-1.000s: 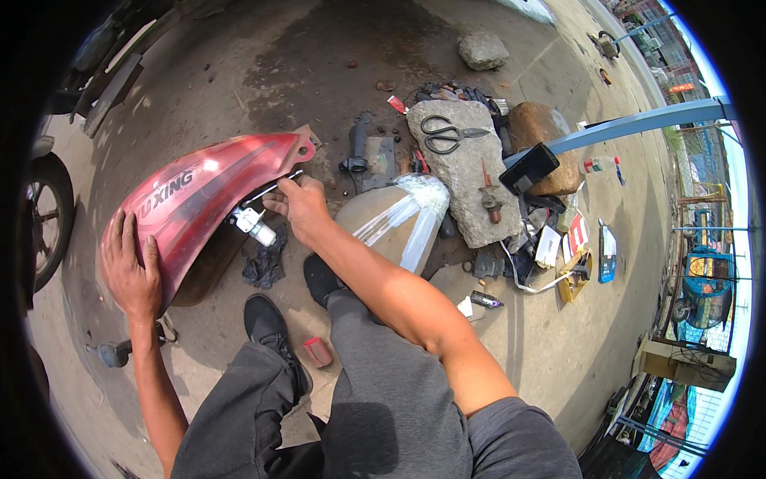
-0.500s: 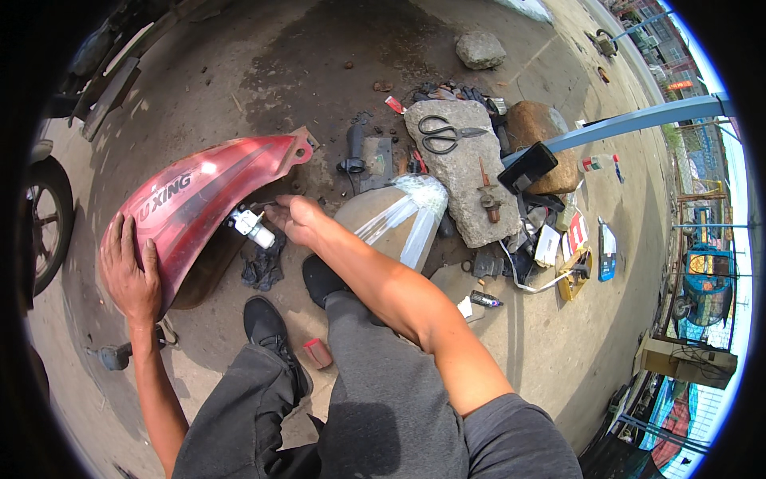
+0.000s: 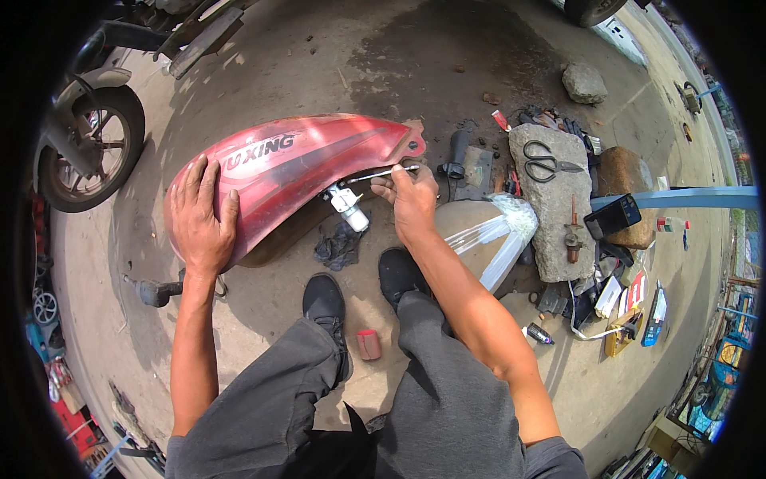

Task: The person sits on the ground and uses a small tool to adjust a white component attached to a red motorcycle fender. The person repeatedly tightens or loosens a screw on the component while holding the fender steady.

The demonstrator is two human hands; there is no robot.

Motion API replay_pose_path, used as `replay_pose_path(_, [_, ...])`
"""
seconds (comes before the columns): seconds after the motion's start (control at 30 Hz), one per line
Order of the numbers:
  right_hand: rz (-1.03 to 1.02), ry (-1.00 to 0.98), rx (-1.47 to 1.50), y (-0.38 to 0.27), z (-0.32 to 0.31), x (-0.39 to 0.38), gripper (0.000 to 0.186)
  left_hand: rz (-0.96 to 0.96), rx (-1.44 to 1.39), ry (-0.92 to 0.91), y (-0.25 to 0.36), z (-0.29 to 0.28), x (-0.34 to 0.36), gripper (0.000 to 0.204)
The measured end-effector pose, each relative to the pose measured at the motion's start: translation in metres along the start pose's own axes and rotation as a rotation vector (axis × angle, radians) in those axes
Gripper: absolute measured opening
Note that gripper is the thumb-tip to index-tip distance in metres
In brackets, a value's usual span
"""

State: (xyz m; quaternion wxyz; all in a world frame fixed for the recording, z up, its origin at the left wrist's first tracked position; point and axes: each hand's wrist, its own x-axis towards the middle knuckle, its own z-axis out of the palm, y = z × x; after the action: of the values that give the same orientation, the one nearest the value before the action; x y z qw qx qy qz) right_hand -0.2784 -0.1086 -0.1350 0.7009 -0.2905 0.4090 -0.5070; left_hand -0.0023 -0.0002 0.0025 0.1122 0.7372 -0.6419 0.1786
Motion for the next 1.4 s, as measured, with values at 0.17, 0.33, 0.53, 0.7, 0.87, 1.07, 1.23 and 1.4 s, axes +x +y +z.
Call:
replay_pose_path(0.17, [0.017, -0.015, -0.002, -0.001, 0.001, -0.001, 0.026, -0.002, -0.008, 0.004, 0.002, 0.000, 0.000, 0.049])
replay_pose_path(0.33, [0.057, -0.022, 0.029, -0.001, 0.004, -0.002, 0.026, -0.003, -0.030, 0.012, 0.002, 0.001, 0.000, 0.049])
replay_pose_path(0.53, [0.088, -0.017, 0.052, 0.002, 0.006, 0.000, 0.021, -0.003, -0.031, 0.010, 0.000, 0.002, -0.001, 0.050])
replay_pose_path(0.7, [0.531, 0.021, 0.270, 0.029, -0.007, 0.025, 0.018, -0.002, -0.039, 0.010, 0.002, 0.002, 0.001, 0.050])
replay_pose_path(0.87, [0.702, 0.057, 0.466, 0.049, -0.007, 0.027, 0.015, -0.005, -0.037, 0.002, 0.002, 0.000, 0.000, 0.050])
replay_pose_path(1.07, [0.354, 0.092, 0.208, 0.023, -0.008, 0.015, 0.019, -0.013, -0.033, 0.004, 0.001, 0.000, -0.001, 0.050])
replay_pose_path(1.23, [0.146, 0.045, 0.105, 0.005, -0.003, 0.005, 0.021, -0.012, -0.034, 0.005, 0.002, 0.001, -0.001, 0.049])
replay_pose_path(1.4, [0.114, 0.022, 0.099, 0.003, -0.002, 0.003, 0.021, -0.011, -0.030, -0.004, 0.001, 0.002, -0.001, 0.050])
